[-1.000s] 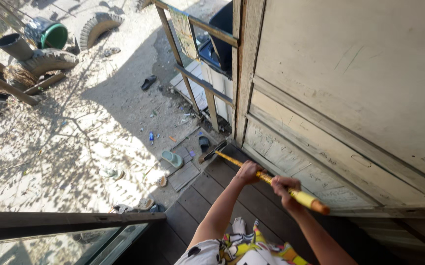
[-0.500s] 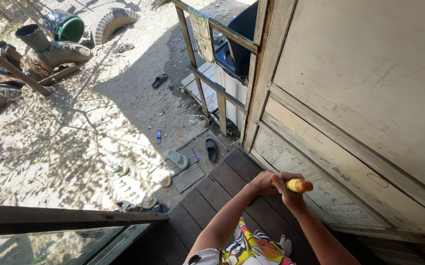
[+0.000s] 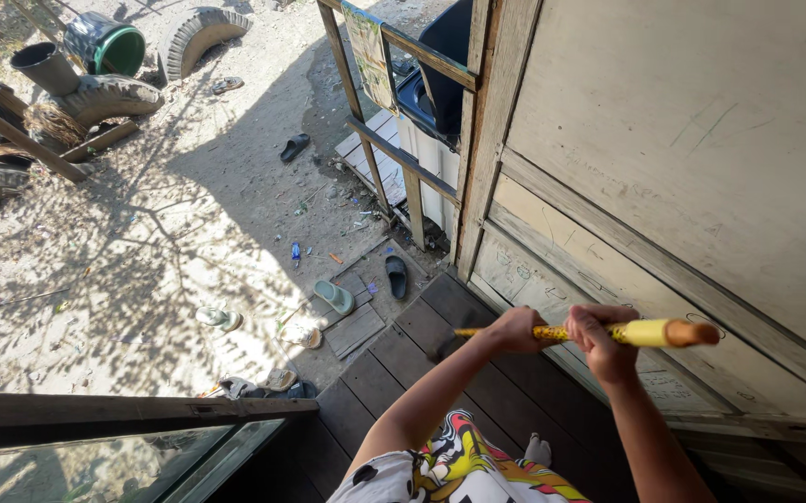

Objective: The person sweeps a wooden floor using a broom, pushing debris toward and through an open doorway.

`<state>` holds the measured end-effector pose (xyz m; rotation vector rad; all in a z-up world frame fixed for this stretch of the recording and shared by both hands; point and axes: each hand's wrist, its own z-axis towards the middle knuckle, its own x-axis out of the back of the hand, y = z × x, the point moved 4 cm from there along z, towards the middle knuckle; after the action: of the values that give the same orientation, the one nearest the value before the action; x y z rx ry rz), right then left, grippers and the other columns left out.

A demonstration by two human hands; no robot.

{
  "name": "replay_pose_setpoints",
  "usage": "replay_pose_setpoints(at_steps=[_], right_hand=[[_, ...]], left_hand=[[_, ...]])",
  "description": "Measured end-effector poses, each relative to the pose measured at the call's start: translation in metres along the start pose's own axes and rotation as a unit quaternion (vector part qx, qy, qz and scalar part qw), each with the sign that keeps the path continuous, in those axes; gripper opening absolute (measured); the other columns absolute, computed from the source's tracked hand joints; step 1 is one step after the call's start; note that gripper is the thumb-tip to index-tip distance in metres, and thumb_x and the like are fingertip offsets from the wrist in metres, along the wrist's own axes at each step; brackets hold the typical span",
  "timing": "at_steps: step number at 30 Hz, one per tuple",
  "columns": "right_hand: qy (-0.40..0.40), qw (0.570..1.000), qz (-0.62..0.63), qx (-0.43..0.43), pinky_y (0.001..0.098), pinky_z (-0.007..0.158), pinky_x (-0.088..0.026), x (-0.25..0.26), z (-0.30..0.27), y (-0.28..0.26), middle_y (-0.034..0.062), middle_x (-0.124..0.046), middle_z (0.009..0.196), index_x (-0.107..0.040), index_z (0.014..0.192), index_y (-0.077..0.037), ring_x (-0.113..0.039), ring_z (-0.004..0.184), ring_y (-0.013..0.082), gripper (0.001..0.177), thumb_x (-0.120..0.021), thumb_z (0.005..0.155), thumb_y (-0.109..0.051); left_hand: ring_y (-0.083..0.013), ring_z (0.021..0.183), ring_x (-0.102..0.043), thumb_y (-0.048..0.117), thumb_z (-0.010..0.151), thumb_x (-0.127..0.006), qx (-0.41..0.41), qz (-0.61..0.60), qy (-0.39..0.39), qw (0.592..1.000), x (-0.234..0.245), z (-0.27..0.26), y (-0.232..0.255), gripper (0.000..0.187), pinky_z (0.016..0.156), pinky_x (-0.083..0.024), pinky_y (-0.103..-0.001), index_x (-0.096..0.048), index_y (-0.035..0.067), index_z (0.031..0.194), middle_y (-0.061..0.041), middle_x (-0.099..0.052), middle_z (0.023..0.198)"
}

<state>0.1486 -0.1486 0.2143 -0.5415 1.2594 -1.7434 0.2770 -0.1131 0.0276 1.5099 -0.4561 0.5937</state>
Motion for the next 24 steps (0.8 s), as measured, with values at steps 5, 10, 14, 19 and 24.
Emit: replay_pose_setpoints(at_steps=[5,10,14,19,24], right_hand=[[0.029,0.988,-0.070,-0.132,0.0253,0.043,-0.032,-0.021,0.016,0.025,-0.0047,-0.043,0.051,-0.054,0.064,-0.007,-0.039,0.043,0.0061,0.044,-0.068,0.099,-0.030],[0.017,0.982,-0.151,-0.112,0.0244,0.046,-0.034,-0.051,-0.003,0.059,-0.0057,-0.047,0.056,-0.055,0.064,-0.009,-0.044,0.050,0.0037,0.044,-0.071,0.095,-0.036],[-0.035,0.985,-0.138,-0.097,0.0244,0.047,-0.032,-0.054,-0.015,0.075,-0.0050,-0.048,0.057,-0.059,0.064,-0.006,-0.042,0.051,0.0036,0.043,-0.069,0.099,-0.030],[-0.052,0.985,-0.143,-0.083,0.0241,0.047,-0.032,-0.057,-0.013,0.079,-0.0039,-0.049,0.056,-0.060,0.064,-0.003,-0.042,0.051,0.0034,0.038,-0.069,0.098,-0.019],[-0.029,0.983,-0.106,-0.145,0.0236,0.043,-0.030,-0.045,-0.002,0.050,-0.0041,-0.050,0.051,-0.069,0.067,-0.002,-0.041,0.045,0.0040,0.022,-0.071,0.088,-0.009]], left_hand=[[-0.0274,0.071,-0.073,0.047,0.088,-0.070,-0.029,-0.083,-0.047,0.995,-0.026,-0.008,0.017,0.041,0.070,-0.057,-0.039,-0.072,0.006,0.089,-0.012,-0.073,0.076],[-0.0301,0.100,-0.067,0.029,0.082,-0.071,-0.196,-0.227,0.052,0.953,-0.019,-0.025,0.000,0.045,0.088,-0.055,-0.038,-0.059,0.004,0.118,-0.017,-0.069,0.104],[-0.0340,0.090,-0.070,0.028,0.076,-0.077,0.006,-0.032,-0.003,0.999,0.004,-0.036,-0.041,0.036,0.079,-0.054,-0.042,-0.071,0.009,0.106,-0.015,-0.073,0.093],[-0.0344,0.082,-0.071,0.024,0.074,-0.077,-0.030,0.098,0.085,0.991,0.020,-0.041,-0.073,0.015,0.085,-0.053,-0.046,-0.077,0.011,0.082,-0.012,-0.074,0.077],[-0.0351,0.080,-0.071,0.020,0.072,-0.072,-0.005,0.051,0.084,0.995,0.015,-0.038,-0.056,0.016,0.071,-0.056,-0.046,-0.076,0.011,0.085,-0.014,-0.072,0.079]])
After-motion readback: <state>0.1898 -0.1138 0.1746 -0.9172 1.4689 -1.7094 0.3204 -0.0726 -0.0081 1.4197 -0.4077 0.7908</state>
